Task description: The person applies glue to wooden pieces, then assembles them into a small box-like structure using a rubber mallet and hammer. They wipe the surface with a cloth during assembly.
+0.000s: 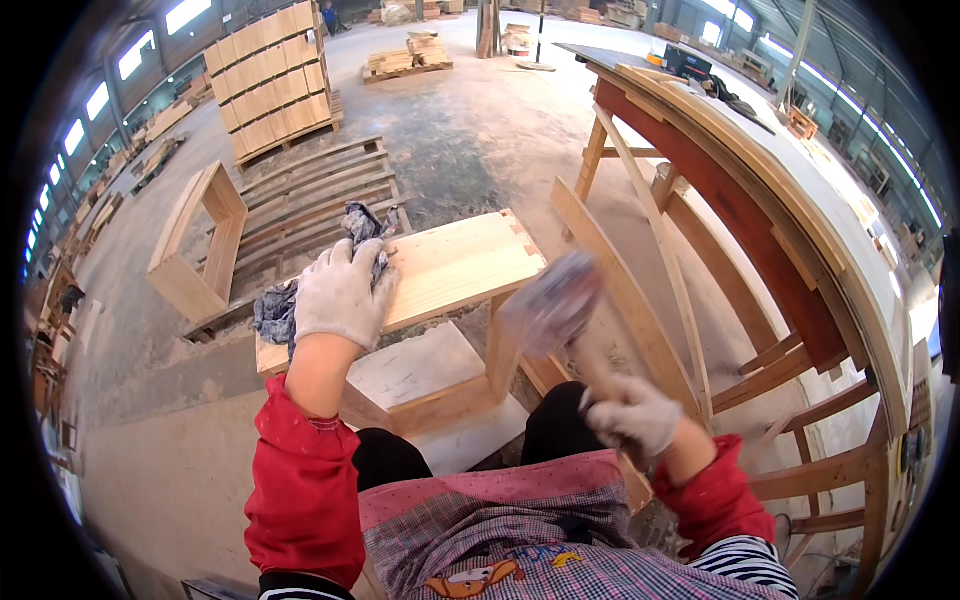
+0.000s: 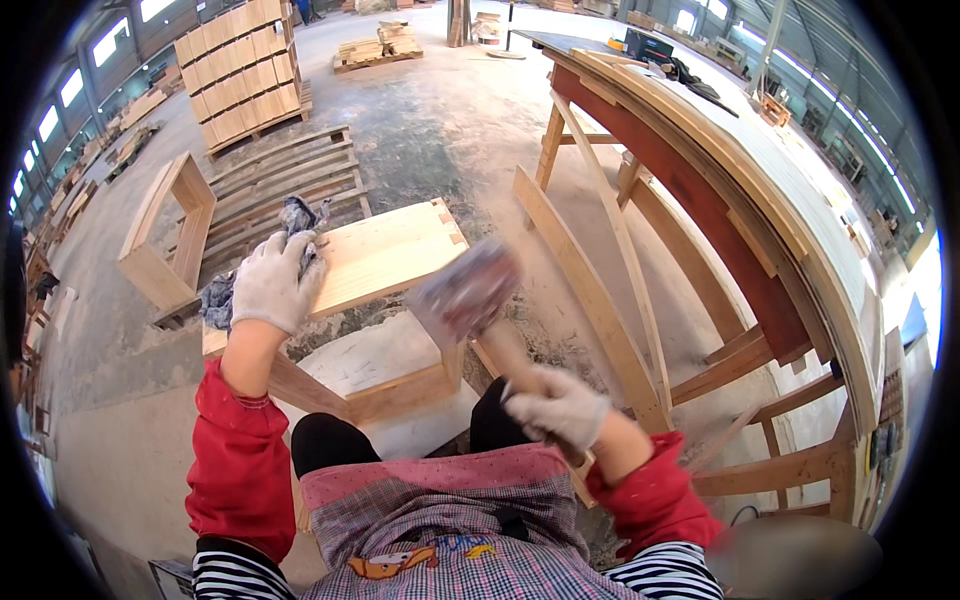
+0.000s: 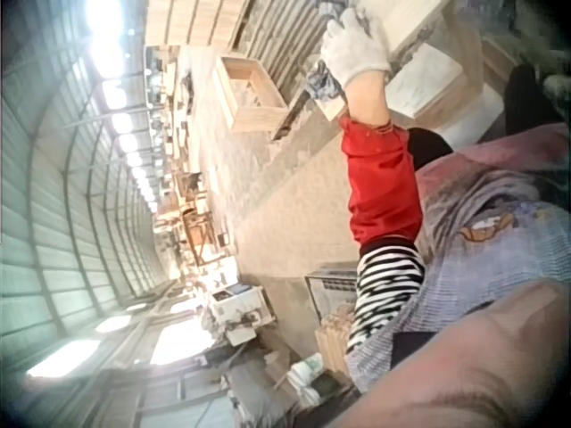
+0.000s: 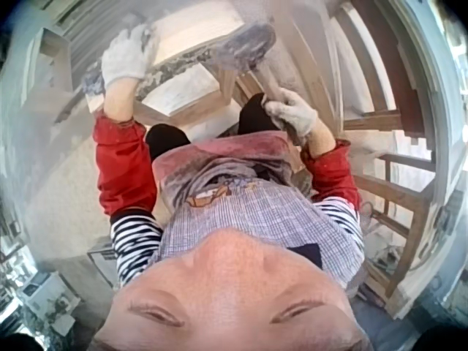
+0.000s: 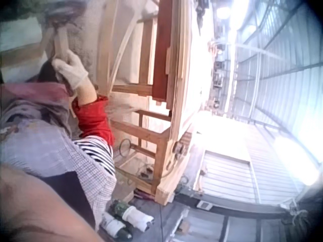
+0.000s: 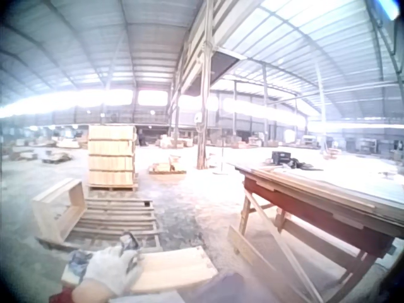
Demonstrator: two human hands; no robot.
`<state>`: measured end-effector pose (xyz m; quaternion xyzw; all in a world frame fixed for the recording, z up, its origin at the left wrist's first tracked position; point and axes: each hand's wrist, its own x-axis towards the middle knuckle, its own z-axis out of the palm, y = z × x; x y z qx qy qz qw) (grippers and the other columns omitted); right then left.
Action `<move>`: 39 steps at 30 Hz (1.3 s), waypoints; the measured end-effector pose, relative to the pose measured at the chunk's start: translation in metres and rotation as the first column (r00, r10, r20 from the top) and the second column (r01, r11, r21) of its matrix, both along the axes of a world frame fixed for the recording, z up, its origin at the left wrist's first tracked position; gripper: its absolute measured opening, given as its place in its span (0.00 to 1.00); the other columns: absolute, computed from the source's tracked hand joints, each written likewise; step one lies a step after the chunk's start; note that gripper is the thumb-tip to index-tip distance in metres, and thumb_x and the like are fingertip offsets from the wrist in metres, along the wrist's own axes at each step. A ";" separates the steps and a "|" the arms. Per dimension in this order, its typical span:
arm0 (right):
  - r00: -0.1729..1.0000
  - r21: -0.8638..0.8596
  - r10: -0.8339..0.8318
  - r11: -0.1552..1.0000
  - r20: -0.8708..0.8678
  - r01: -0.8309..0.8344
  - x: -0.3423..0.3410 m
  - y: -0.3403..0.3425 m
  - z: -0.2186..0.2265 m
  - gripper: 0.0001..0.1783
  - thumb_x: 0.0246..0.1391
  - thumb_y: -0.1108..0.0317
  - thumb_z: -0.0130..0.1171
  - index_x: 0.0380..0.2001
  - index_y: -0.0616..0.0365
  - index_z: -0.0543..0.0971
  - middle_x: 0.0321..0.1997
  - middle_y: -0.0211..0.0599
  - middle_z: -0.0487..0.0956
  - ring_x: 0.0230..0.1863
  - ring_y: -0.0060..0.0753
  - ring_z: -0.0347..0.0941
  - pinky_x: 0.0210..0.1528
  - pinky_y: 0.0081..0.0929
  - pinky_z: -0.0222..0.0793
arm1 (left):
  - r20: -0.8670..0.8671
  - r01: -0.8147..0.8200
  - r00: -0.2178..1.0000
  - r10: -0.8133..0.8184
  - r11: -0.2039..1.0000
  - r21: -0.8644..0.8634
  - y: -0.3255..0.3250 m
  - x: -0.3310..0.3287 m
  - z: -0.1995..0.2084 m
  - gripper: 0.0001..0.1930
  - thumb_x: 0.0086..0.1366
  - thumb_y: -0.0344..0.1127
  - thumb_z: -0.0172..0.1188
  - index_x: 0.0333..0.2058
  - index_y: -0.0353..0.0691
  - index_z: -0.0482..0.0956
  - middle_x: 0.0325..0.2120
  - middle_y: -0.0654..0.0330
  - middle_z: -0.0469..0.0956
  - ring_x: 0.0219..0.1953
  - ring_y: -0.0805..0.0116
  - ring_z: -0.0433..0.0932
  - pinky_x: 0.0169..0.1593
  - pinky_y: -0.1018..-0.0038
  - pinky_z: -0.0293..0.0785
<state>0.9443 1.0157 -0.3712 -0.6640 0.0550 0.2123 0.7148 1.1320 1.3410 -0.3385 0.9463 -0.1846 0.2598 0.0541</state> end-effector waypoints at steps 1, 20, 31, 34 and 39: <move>0.997 0.018 0.058 0.998 -0.058 -0.057 0.000 0.009 -0.022 0.12 0.56 0.62 0.62 0.37 0.57 0.73 0.21 0.25 0.70 0.18 0.18 0.66 0.19 0.19 0.61 | 0.009 -0.001 1.000 0.001 1.000 0.004 0.001 -0.001 0.001 0.20 0.63 0.50 0.55 0.49 0.47 0.76 0.41 0.51 0.77 0.47 0.50 0.76 0.50 0.56 0.71; 0.885 0.796 0.219 0.558 -0.412 0.232 0.112 0.082 -0.102 0.14 0.64 0.57 0.54 0.25 0.46 0.69 0.17 0.15 0.57 0.14 0.12 0.52 0.13 0.15 0.50 | 0.007 -0.003 1.000 0.003 0.999 0.036 -0.006 0.003 -0.001 0.20 0.64 0.49 0.54 0.50 0.47 0.75 0.43 0.50 0.76 0.48 0.49 0.74 0.50 0.56 0.70; 0.973 0.027 0.196 0.981 -0.120 -0.194 0.017 0.009 -0.004 0.19 0.60 0.55 0.58 0.46 0.58 0.73 0.22 0.22 0.67 0.17 0.16 0.62 0.18 0.16 0.58 | 0.023 -0.005 1.000 0.005 1.000 0.023 -0.003 0.003 -0.002 0.19 0.64 0.50 0.54 0.49 0.47 0.77 0.43 0.51 0.77 0.47 0.50 0.75 0.49 0.56 0.71; 0.990 -0.204 0.073 0.978 0.120 -0.048 0.013 -0.012 0.037 0.24 0.56 0.59 0.62 0.51 0.61 0.72 0.25 0.26 0.72 0.20 0.18 0.66 0.22 0.18 0.62 | 0.034 0.001 0.999 -0.002 1.000 0.024 -0.003 0.002 -0.002 0.19 0.63 0.50 0.54 0.49 0.48 0.77 0.43 0.51 0.77 0.47 0.50 0.76 0.49 0.56 0.71; 0.715 -0.600 0.092 0.623 0.693 0.502 0.026 -0.031 0.046 0.26 0.55 0.58 0.62 0.54 0.61 0.72 0.34 0.47 0.81 0.35 0.49 0.80 0.38 0.35 0.74 | 0.021 0.002 1.000 -0.002 1.000 -0.012 -0.001 0.001 -0.001 0.19 0.64 0.49 0.54 0.49 0.48 0.76 0.44 0.50 0.77 0.48 0.48 0.75 0.49 0.56 0.71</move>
